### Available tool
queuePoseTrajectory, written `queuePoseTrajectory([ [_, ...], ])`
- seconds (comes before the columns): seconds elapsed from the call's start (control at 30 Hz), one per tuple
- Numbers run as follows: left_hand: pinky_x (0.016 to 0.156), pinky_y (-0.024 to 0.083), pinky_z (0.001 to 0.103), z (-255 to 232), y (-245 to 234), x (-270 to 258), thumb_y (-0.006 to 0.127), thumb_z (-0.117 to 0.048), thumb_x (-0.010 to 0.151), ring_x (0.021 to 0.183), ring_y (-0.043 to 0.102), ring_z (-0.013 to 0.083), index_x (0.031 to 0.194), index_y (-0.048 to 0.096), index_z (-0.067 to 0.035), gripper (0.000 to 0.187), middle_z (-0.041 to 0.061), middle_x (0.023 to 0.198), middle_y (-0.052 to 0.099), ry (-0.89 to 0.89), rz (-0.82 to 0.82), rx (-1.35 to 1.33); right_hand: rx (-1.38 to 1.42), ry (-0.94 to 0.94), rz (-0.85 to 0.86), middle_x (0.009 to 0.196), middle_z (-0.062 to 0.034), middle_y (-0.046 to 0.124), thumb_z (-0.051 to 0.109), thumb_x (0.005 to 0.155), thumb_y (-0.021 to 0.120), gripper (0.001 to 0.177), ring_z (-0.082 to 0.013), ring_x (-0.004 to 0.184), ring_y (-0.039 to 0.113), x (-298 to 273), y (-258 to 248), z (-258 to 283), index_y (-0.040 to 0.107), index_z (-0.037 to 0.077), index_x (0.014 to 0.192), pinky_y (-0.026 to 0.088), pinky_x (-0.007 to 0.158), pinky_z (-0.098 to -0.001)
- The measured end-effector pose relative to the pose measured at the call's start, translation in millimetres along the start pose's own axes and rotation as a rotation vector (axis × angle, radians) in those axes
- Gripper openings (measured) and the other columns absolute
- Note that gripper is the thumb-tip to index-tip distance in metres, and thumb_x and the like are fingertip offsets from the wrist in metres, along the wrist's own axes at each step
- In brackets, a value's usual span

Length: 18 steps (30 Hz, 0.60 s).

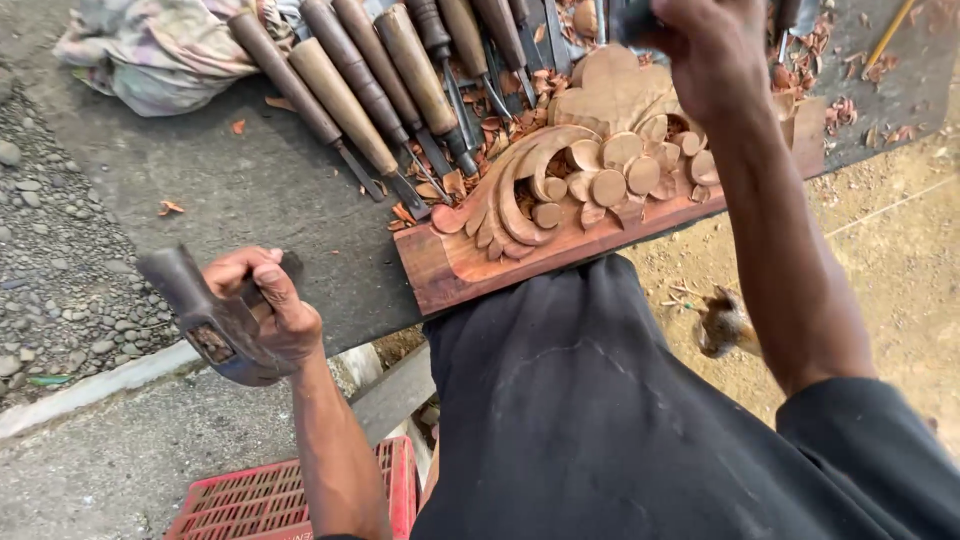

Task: The recorder is carving an intricate decorative pattern into a piece of wood using a hammer and various chisels.

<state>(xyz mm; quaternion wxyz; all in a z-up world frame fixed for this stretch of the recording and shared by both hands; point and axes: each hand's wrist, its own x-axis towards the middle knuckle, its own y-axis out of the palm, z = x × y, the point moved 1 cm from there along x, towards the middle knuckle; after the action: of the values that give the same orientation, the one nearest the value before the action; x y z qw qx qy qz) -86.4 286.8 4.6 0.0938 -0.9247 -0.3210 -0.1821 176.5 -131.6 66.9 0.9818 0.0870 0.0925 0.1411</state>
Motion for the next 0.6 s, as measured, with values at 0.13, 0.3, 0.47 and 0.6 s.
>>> queuePoseTrajectory([
  [0.13, 0.077, 0.052, 0.034, 14, -10, 22, 0.052, -0.031, 0.112, 0.077, 0.055, 0.0191, 0.104, 0.050, -0.001, 0.032, 0.010, 0.089, 0.050, -0.033, 0.309, 0.273, -0.356, -0.204, -0.084, 0.104, -0.0077, 0.055, 0.003, 0.110, 0.072, 0.022, -0.0184, 0.095, 0.062, -82, -21, -33, 0.053, 0.001, 0.118, 0.057, 0.092, -0.0368],
  [0.3, 0.056, 0.046, 0.033, 4, 34, 48, 0.051, -0.040, 0.109, 0.061, 0.055, 0.0145, 0.111, 0.053, -0.009, 0.031, 0.003, 0.081, 0.054, -0.500, 0.520, -0.237, -0.505, -0.003, -0.382, 0.117, -0.0093, 0.064, 0.016, 0.110, 0.071, 0.030, -0.0204, 0.110, 0.078, -119, 2, -65, 0.049, 0.001, 0.125, 0.062, 0.088, -0.0345],
  [0.47, 0.073, 0.061, 0.033, -41, 106, 58, 0.075, -0.020, 0.102, 0.077, 0.074, 0.0193, 0.122, 0.052, -0.010, 0.032, 0.006, 0.093, 0.069, 0.115, 0.745, -0.176, -0.511, -0.043, -0.383, 0.113, -0.0074, 0.064, 0.016, 0.109, 0.072, 0.032, -0.0174, 0.103, 0.073, -135, 9, -79, 0.049, 0.002, 0.126, 0.062, 0.086, -0.0309],
  [0.6, 0.074, 0.063, 0.037, -95, 147, 77, 0.082, -0.011, 0.095, 0.079, 0.076, 0.0254, 0.128, 0.050, -0.007, 0.046, 0.010, 0.092, 0.070, 0.183, 0.826, -0.242, -0.636, -0.059, -0.434, 0.111, -0.0056, 0.053, 0.017, 0.113, 0.077, 0.037, -0.0128, 0.094, 0.058, -152, -23, -119, 0.053, 0.002, 0.136, 0.053, 0.080, -0.0247],
])
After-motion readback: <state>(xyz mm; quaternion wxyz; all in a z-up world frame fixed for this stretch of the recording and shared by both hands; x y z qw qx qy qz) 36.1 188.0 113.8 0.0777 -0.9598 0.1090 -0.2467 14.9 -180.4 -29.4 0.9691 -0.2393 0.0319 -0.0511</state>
